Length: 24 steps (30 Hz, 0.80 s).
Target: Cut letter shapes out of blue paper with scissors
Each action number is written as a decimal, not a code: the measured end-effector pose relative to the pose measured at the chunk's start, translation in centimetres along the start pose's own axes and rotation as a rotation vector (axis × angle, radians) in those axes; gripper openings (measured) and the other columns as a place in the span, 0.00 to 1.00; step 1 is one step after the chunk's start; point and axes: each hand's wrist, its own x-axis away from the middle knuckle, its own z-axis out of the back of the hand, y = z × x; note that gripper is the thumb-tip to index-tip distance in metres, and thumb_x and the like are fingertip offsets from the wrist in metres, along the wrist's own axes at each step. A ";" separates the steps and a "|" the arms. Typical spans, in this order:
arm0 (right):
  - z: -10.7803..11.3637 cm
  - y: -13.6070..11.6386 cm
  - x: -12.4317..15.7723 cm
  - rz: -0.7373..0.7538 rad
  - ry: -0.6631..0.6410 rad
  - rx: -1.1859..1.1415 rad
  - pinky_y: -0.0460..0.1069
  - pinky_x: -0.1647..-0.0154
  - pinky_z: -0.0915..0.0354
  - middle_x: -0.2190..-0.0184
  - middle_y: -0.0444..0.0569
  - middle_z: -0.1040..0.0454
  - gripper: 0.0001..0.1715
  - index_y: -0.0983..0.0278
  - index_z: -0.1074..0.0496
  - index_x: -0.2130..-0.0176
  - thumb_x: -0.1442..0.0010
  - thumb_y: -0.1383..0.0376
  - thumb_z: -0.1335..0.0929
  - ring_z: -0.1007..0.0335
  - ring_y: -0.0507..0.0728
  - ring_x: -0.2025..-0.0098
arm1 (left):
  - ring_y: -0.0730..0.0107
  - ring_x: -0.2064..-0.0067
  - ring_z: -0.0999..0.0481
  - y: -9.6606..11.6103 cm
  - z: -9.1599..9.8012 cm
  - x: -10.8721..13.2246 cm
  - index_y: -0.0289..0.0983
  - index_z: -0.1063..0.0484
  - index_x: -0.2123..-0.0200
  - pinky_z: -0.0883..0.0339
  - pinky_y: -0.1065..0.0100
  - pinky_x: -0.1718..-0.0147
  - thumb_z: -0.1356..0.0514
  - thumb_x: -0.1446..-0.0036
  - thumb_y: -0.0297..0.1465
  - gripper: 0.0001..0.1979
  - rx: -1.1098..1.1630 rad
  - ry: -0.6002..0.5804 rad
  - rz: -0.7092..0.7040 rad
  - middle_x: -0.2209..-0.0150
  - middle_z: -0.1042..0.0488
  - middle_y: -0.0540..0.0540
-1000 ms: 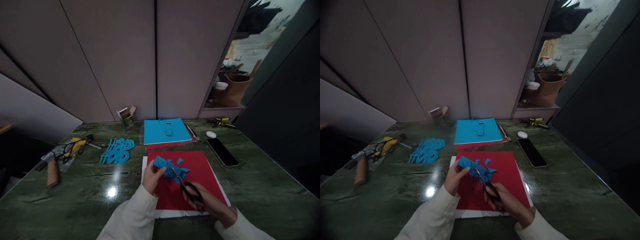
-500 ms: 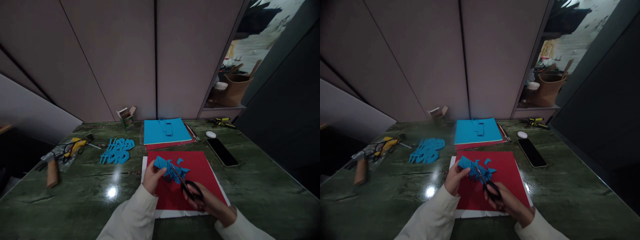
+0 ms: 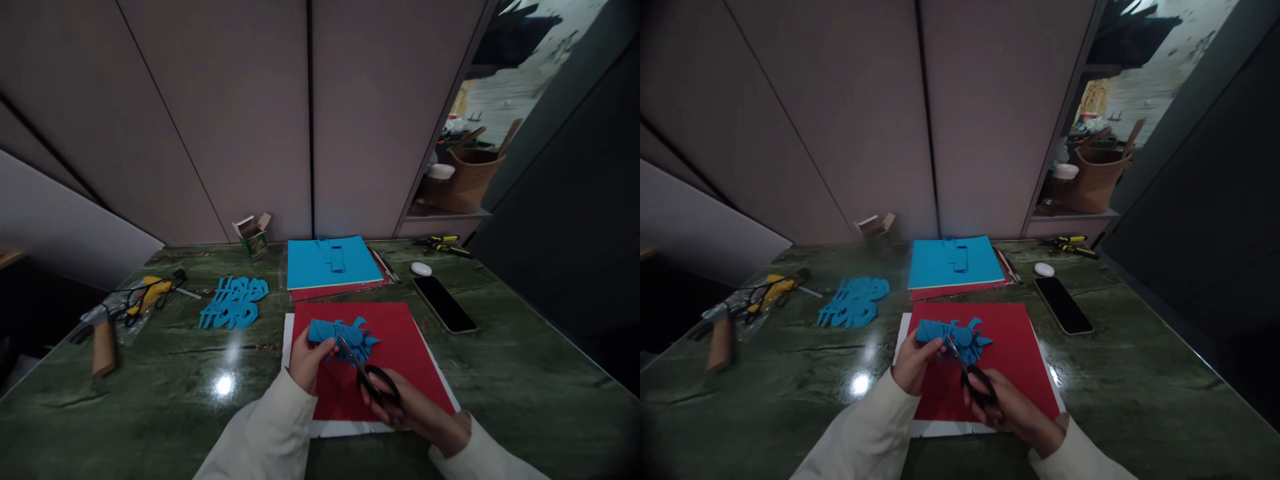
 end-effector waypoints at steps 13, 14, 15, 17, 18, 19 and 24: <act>-0.4 0.0 -0.2 -0.028 0.031 -0.024 0.40 0.90 0.61 0.90 0.38 0.39 0.26 0.68 0.34 0.72 0.48 0.47 0.39 0.59 0.43 0.90 | 0.74 0.77 0.28 1.0 -0.5 0.2 0.32 0.34 0.76 0.39 0.74 0.78 0.33 0.66 0.27 0.13 0.157 0.045 0.173 0.80 0.29 0.51; -0.5 0.0 -0.3 -0.017 0.031 -0.028 0.40 0.89 0.61 0.89 0.39 0.39 0.26 0.68 0.34 0.72 0.48 0.47 0.39 0.59 0.43 0.90 | 0.73 0.76 0.28 0.9 -0.6 0.3 0.32 0.33 0.75 0.38 0.74 0.76 0.33 0.67 0.27 0.13 0.170 0.040 0.185 0.79 0.28 0.50; -0.6 0.1 -0.3 -0.006 0.029 -0.034 0.40 0.89 0.61 0.89 0.39 0.38 0.25 0.68 0.34 0.72 0.48 0.47 0.39 0.59 0.43 0.90 | 0.72 0.75 0.27 0.9 -0.6 0.3 0.32 0.33 0.75 0.37 0.73 0.75 0.33 0.67 0.26 0.13 0.182 0.033 0.194 0.78 0.28 0.49; -0.7 0.4 -0.5 0.014 0.022 -0.042 0.40 0.88 0.59 0.88 0.39 0.38 0.26 0.68 0.35 0.72 0.48 0.47 0.39 0.58 0.43 0.89 | 0.71 0.73 0.27 0.7 -0.7 0.4 0.32 0.32 0.74 0.36 0.71 0.71 0.33 0.66 0.26 0.13 0.206 0.012 0.200 0.76 0.27 0.48; -0.7 0.6 -0.6 0.016 0.022 -0.046 0.40 0.88 0.59 0.87 0.39 0.37 0.26 0.67 0.35 0.72 0.49 0.46 0.39 0.57 0.43 0.89 | 0.70 0.71 0.27 0.7 -0.7 0.5 0.32 0.32 0.74 0.35 0.71 0.70 0.33 0.66 0.26 0.12 0.219 -0.003 0.199 0.75 0.26 0.47; -0.8 0.8 -0.7 0.015 0.028 -0.052 0.40 0.88 0.58 0.87 0.40 0.37 0.26 0.67 0.36 0.72 0.49 0.46 0.38 0.56 0.43 0.89 | 0.70 0.71 0.27 0.6 -0.8 0.6 0.32 0.31 0.74 0.35 0.70 0.69 0.33 0.65 0.25 0.12 0.232 -0.017 0.194 0.74 0.26 0.47; -1.0 2.0 -1.3 0.059 0.090 -0.045 0.40 0.87 0.57 0.86 0.40 0.37 0.28 0.68 0.36 0.72 0.49 0.45 0.40 0.52 0.44 0.88 | 0.69 0.69 0.27 0.2 -1.2 1.1 0.31 0.30 0.73 0.36 0.67 0.63 0.34 0.65 0.25 0.12 0.257 -0.064 0.189 0.73 0.26 0.46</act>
